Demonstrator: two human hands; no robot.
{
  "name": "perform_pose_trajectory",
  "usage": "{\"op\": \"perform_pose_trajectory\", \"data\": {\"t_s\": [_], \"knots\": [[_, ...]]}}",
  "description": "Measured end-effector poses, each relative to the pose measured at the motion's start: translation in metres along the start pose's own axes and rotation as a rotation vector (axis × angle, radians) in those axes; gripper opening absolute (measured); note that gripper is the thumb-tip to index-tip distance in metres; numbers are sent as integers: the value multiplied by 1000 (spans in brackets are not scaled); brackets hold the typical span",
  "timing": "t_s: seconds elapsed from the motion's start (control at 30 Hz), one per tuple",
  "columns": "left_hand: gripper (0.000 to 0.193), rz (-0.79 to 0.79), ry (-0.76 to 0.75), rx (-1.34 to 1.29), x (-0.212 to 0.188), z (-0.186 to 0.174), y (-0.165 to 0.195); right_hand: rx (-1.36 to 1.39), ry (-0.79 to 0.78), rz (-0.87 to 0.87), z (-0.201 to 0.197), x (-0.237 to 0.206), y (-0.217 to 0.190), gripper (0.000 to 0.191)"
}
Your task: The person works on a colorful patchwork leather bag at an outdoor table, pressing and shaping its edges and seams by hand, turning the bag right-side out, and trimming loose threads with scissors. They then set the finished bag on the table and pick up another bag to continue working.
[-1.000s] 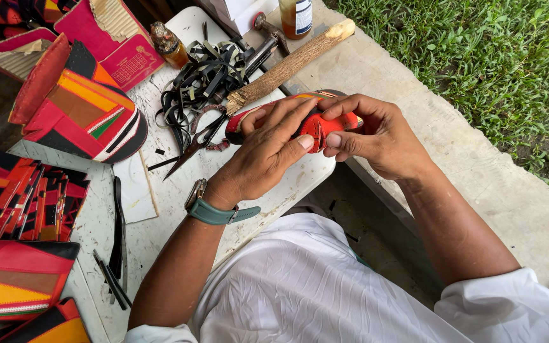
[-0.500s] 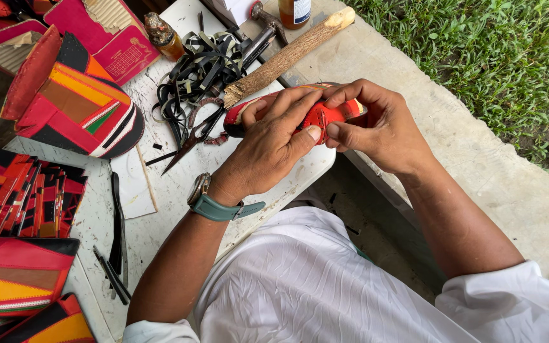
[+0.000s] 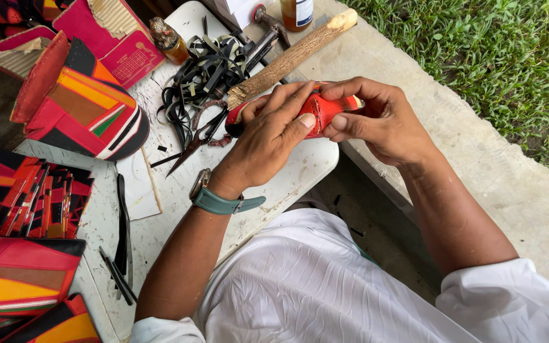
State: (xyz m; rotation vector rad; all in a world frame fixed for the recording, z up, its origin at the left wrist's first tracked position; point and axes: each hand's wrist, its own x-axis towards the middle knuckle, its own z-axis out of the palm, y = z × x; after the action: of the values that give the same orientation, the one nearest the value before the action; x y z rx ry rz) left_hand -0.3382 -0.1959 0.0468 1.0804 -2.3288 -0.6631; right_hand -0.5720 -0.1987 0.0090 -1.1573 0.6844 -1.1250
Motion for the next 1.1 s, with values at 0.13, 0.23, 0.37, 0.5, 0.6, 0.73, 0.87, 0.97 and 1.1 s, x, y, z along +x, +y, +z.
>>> {"op": "perform_pose_trajectory", "data": {"t_s": [0.13, 0.23, 0.37, 0.5, 0.6, 0.73, 0.87, 0.97, 1.1], "knots": [[64, 47, -58, -13, -1, -2, -7, -37, -38, -96, -4, 2, 10, 33], [67, 59, -71, 37, -2, -2, -6, -106, -23, -104, -2, 2, 11, 34], [66, 49, -75, 60, -1, -1, -2, -154, 7, -91, 1, 1, 5, 33], [65, 61, -49, 101, 1, 4, 1, -242, 47, -159, 14, 0, 1, 34], [63, 54, -29, 113, 2, 8, 3, -588, 255, -91, 27, -2, 1, 35], [63, 65, -32, 74, 1, 5, 0, -421, 152, -89, 23, 1, -4, 35], [69, 39, -91, 16, 0, -3, -8, -179, -31, -108, 2, 4, -1, 42], [71, 64, -96, 43, 1, -4, -12, -180, -37, -150, -4, 6, 10, 42], [73, 44, -118, 88, 5, -3, -11, -216, -18, -195, -3, 8, 14, 42]]}}
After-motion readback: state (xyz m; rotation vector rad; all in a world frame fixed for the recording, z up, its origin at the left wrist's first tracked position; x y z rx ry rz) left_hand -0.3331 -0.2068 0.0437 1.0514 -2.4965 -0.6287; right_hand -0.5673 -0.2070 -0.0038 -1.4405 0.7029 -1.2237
